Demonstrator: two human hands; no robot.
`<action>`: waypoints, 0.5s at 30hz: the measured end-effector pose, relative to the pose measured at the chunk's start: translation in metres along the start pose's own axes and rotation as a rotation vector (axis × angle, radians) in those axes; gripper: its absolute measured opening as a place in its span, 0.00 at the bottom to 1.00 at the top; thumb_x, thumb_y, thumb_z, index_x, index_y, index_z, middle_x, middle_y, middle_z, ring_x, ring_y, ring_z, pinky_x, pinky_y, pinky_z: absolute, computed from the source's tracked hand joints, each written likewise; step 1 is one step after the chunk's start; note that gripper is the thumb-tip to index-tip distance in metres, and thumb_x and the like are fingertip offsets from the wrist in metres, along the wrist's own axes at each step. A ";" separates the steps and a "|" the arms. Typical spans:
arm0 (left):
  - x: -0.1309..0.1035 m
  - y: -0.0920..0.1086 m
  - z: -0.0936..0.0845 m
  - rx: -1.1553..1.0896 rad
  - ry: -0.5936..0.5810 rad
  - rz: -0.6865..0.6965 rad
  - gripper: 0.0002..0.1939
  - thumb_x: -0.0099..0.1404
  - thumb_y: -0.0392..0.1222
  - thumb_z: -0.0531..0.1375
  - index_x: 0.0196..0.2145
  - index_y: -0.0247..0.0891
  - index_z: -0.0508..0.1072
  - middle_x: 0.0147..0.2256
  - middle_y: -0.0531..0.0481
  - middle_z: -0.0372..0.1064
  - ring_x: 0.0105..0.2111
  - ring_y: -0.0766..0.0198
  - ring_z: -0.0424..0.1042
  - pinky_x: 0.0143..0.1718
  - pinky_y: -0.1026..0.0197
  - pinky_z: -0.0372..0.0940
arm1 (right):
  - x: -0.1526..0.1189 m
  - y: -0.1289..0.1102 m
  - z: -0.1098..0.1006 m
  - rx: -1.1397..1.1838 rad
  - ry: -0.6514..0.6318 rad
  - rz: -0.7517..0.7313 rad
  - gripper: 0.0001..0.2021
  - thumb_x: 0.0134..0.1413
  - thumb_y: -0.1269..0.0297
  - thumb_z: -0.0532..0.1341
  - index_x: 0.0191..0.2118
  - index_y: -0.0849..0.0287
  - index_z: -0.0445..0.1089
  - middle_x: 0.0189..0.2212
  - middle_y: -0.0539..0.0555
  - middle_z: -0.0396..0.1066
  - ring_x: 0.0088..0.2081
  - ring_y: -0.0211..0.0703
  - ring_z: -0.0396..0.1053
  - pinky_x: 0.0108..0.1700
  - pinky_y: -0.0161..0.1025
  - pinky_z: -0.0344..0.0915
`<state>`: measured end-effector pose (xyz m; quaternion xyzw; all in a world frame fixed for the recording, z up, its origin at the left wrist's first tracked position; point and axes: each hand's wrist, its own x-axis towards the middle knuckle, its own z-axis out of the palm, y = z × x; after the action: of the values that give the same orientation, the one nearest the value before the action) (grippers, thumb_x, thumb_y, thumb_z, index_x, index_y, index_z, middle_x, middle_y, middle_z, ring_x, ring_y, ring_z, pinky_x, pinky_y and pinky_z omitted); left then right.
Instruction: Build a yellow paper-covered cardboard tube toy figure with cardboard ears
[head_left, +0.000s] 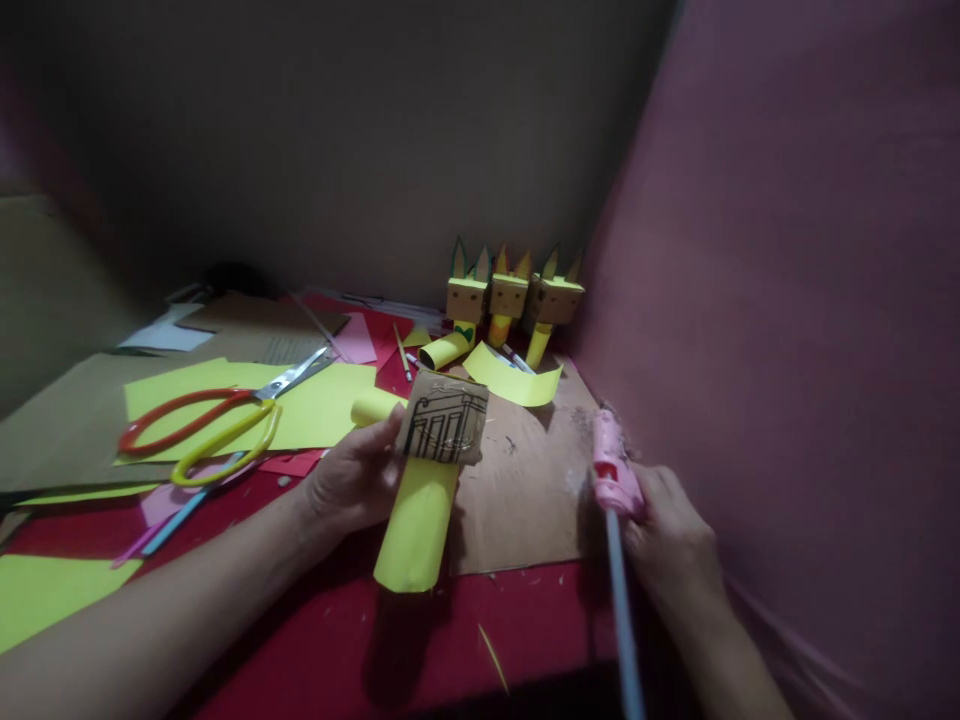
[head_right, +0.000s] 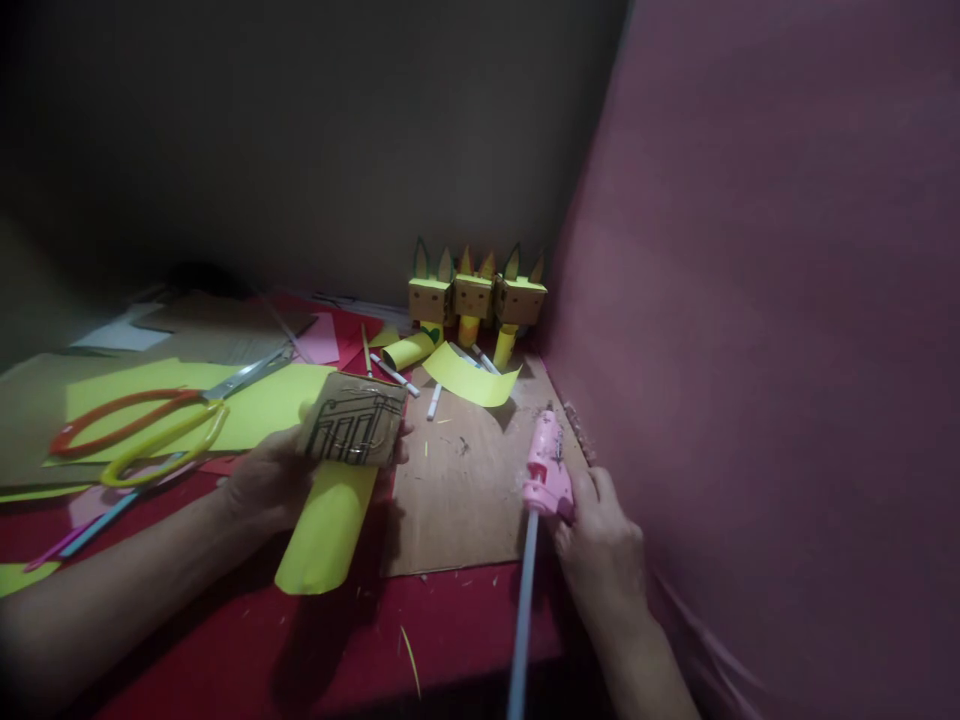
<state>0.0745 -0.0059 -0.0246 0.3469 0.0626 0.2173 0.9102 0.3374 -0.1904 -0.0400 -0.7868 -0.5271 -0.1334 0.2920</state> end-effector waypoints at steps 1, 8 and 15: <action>-0.001 0.002 0.001 -0.016 -0.036 0.000 0.28 0.56 0.48 0.71 0.53 0.35 0.77 0.49 0.40 0.79 0.41 0.51 0.80 0.47 0.50 0.75 | 0.008 0.004 0.001 -0.155 -0.095 0.006 0.12 0.61 0.59 0.60 0.46 0.58 0.73 0.38 0.58 0.71 0.28 0.47 0.71 0.23 0.38 0.60; -0.002 0.002 0.002 -0.067 -0.242 0.006 0.27 0.63 0.48 0.65 0.56 0.33 0.75 0.51 0.36 0.77 0.43 0.56 0.80 0.48 0.58 0.74 | 0.024 0.009 -0.001 -0.260 -0.343 0.005 0.18 0.62 0.65 0.55 0.54 0.64 0.70 0.45 0.65 0.70 0.43 0.57 0.73 0.40 0.48 0.70; -0.004 -0.009 0.013 -0.115 -0.246 -0.093 0.28 0.63 0.52 0.63 0.54 0.28 0.76 0.48 0.32 0.78 0.40 0.56 0.80 0.44 0.59 0.73 | 0.027 -0.061 -0.020 0.863 -0.452 0.045 0.27 0.58 0.53 0.63 0.62 0.51 0.64 0.60 0.63 0.66 0.58 0.59 0.66 0.57 0.57 0.66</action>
<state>0.0771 -0.0213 -0.0213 0.3149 -0.0460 0.1340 0.9385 0.2946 -0.1657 0.0093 -0.6144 -0.5676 0.2779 0.4724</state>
